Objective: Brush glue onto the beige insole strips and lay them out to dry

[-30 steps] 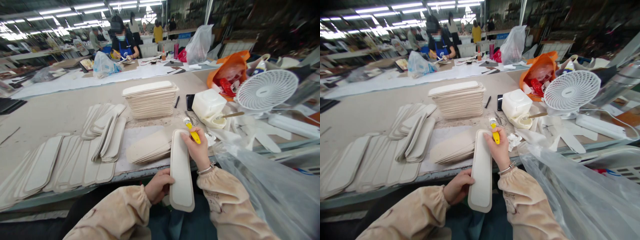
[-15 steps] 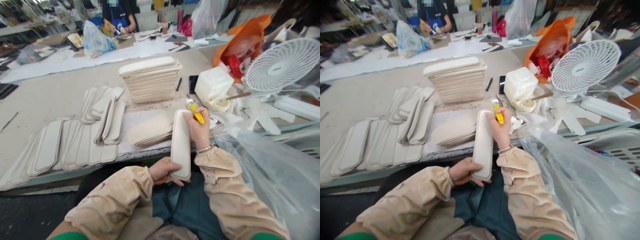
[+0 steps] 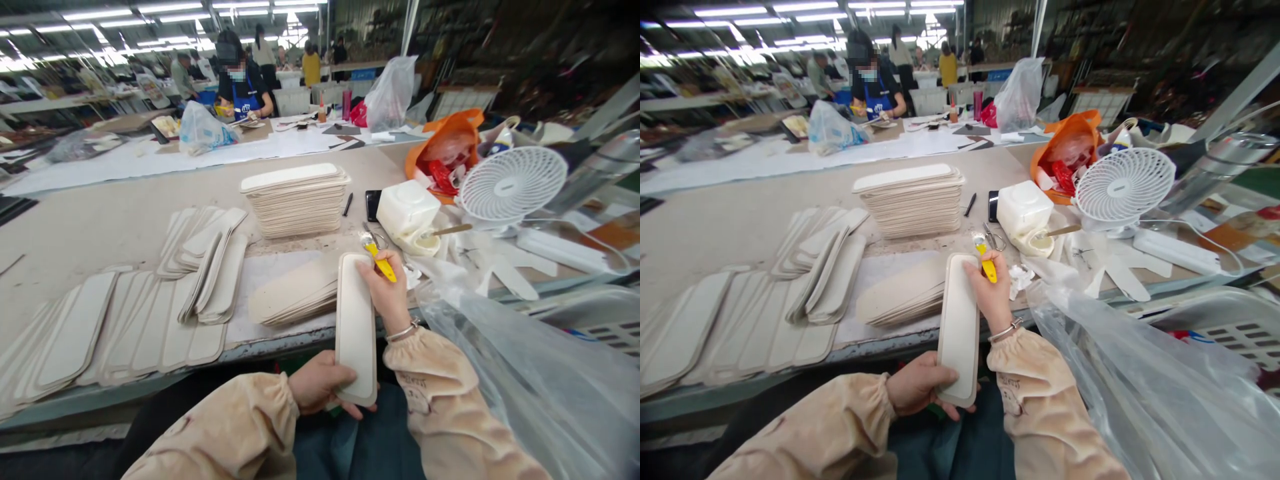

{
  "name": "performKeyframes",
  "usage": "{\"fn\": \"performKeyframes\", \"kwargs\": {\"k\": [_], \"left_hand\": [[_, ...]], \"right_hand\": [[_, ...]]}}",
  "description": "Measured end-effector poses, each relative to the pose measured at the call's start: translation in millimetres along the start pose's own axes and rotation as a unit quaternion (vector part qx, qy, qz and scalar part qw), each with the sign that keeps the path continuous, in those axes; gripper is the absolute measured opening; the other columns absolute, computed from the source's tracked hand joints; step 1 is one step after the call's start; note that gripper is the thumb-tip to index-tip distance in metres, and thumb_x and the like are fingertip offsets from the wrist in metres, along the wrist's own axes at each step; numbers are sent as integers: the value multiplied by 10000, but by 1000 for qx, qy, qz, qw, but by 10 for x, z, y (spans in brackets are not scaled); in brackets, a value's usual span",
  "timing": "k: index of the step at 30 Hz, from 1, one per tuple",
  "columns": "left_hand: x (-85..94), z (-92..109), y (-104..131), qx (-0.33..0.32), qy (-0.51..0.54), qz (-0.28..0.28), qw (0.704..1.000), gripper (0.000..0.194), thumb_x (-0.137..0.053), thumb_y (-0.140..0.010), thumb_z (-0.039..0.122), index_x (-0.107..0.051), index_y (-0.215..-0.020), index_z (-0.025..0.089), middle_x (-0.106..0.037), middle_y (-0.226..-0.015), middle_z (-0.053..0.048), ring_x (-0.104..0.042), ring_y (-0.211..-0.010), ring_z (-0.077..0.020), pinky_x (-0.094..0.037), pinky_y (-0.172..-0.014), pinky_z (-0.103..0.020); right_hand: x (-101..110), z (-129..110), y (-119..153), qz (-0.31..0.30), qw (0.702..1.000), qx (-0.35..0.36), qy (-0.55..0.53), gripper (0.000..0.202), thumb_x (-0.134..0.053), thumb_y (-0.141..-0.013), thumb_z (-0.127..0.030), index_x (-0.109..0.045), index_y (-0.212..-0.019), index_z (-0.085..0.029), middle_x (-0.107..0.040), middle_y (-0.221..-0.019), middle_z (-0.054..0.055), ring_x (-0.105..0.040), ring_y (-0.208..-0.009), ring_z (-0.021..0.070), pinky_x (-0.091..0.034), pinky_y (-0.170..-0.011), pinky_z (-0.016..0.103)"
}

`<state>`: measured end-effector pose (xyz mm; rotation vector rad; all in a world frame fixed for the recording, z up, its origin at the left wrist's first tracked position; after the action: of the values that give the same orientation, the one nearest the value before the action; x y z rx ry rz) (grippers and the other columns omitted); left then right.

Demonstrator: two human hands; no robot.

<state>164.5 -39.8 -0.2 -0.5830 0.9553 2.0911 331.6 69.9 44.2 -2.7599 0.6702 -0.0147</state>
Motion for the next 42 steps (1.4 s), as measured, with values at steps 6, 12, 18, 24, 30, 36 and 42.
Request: {"fn": "performKeyframes", "kwargs": {"k": [6, 12, 18, 24, 30, 36, 42], "left_hand": [[-19, 11, -1, -5, -11, -4, 1000, 367, -683, -722, 315, -711, -967, 42, -711, -953, -205, -713, -725, -242, -561, -537, -249], [-30, 17, 3, -11, 2, 22, 1000, 382, -677, -651, 282, -706, -943, 36, -707, -863, -193, -698, -673, -234, -545, -513, -251], [58, 19, -2, -63, -4, 46, 997, 492, -784, -584, 341, -681, -980, 70, -688, -767, -127, -640, -566, -173, -497, -437, -211], [138, 302, 286, -137, -104, 72, 982, 632, -852, -574, 414, -641, -1084, 105, -687, -839, -97, -605, -587, -119, -472, -479, -174], [226, 593, 696, -189, -161, 176, 952, 592, -791, -626, 570, -629, -963, 111, -617, -728, -41, -563, -580, -118, -445, -455, -186], [251, 1348, 1069, -236, -236, 272, 902, 478, -762, -675, 522, -664, -895, 108, -581, -661, -11, -521, -566, -104, -427, -485, -202], [436, 2710, 1091, -349, -262, 338, 833, 307, -739, -682, 332, -668, -898, 127, -568, -661, 17, -479, -557, -75, -362, -470, -166]], "right_hand": [[0, -18, 7, -9, 1000, -2, 9, 327, -701, -723, -353, -445, -891, -236, -377, -609, -99, -360, -529, 98, -302, -517, 238], [10, -9, 19, -5, 1000, -5, 15, 335, -717, -728, -368, -451, -886, -240, -389, -618, -94, -367, -535, 104, -312, -524, 239], [65, -8, -18, 33, 999, 9, 6, 363, -749, -710, -406, -482, -884, -234, -413, -650, -81, -386, -558, 110, -334, -538, 243], [194, -93, -123, 91, 995, 27, 17, 392, -771, -663, -457, -490, -835, -243, -416, -629, -72, -383, -522, 121, -340, -493, 257], [236, -157, -129, 109, 993, 30, 17, 410, -788, -628, -484, -501, -814, -257, -505, -665, -40, -431, -538, 148, -384, -500, 286], [21, -346, -321, 77, 995, 60, 23, 403, -782, -641, -477, -513, -834, -247, -592, -767, -8, -530, -657, 182, -439, -612, 315], [-453, -736, -1137, 52, 982, 116, 142, 368, -703, -686, -519, -531, -846, -236, -540, -708, -43, -463, -598, 146, -385, -595, 290]]}}
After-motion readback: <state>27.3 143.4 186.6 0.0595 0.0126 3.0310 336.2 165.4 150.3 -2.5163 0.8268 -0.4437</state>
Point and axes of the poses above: each hand's wrist, its own y-axis away from the middle knuckle, its own x-axis out of the back of the hand, z = x × y, the point moved 2 cm from there along -y, towards the middle knuckle
